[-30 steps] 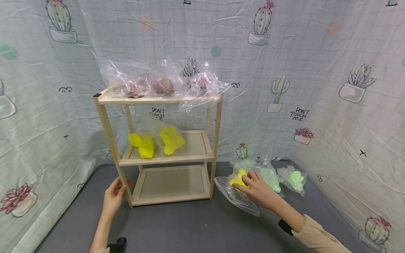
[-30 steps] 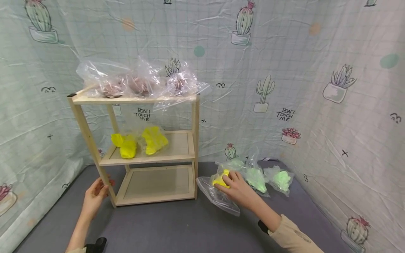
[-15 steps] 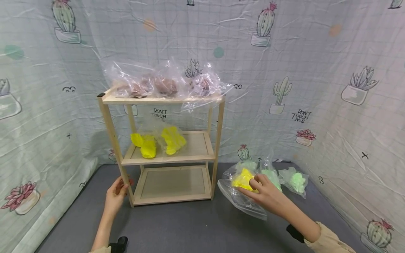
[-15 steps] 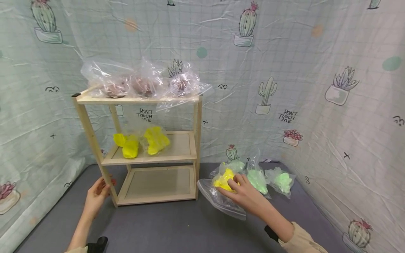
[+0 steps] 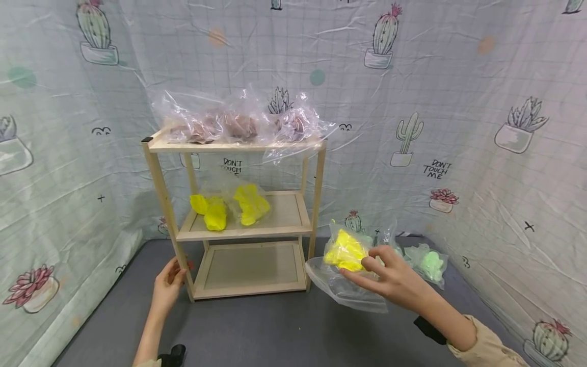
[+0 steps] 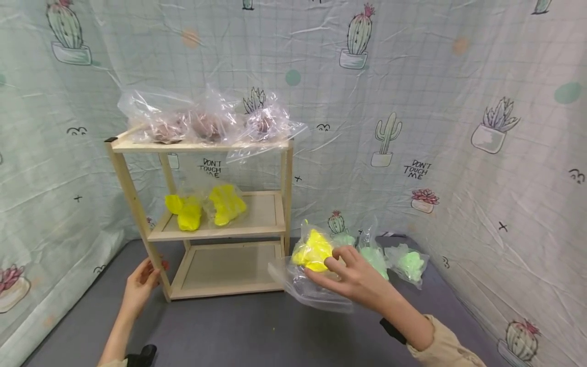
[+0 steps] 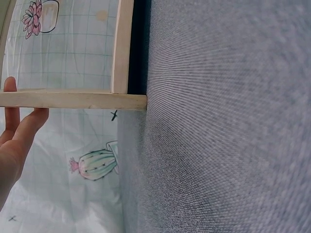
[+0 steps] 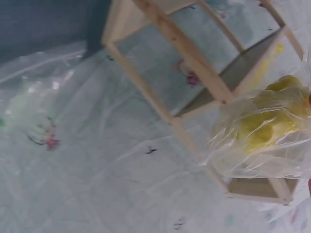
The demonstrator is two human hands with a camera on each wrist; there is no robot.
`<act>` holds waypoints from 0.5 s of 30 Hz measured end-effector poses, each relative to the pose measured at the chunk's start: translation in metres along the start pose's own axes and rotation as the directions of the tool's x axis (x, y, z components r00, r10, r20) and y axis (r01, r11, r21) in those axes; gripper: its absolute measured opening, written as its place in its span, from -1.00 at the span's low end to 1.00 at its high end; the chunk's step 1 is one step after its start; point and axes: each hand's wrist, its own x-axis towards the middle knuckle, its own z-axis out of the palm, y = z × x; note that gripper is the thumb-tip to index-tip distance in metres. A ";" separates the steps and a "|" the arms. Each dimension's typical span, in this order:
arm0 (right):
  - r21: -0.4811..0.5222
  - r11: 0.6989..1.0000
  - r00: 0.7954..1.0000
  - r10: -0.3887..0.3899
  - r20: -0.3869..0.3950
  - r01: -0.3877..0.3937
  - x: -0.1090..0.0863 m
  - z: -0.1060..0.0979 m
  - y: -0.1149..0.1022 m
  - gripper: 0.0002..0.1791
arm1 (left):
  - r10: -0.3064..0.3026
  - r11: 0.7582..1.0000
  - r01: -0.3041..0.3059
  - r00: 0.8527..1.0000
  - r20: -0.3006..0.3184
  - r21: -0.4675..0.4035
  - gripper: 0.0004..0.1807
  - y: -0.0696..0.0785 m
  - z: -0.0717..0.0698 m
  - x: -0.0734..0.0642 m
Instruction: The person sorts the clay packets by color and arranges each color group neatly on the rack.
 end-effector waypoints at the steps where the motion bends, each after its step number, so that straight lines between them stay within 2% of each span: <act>1: -0.002 1.000 1.000 -0.010 -0.005 0.010 0.004 -0.001 0.000 -0.49 | 0.006 1.000 -0.006 1.000 0.000 -0.003 -0.69 0.000 0.000 0.000; 4: -0.021 0.999 0.998 -0.045 -0.034 0.045 0.016 -0.004 0.001 -0.52 | 0.023 1.000 -0.023 1.000 -0.001 -0.017 -0.70 -0.001 0.001 -0.001; 8: -0.047 0.994 0.988 -0.105 -0.110 0.100 0.036 -0.001 0.002 -0.55 | 0.031 0.999 -0.031 1.000 -0.005 -0.017 -0.70 -0.001 0.001 -0.001; 15: -0.119 0.977 0.961 -0.199 -0.193 0.178 0.070 0.017 0.005 -0.68 | 0.022 1.000 -0.022 1.000 -0.011 -0.021 -0.71 0.000 0.001 0.000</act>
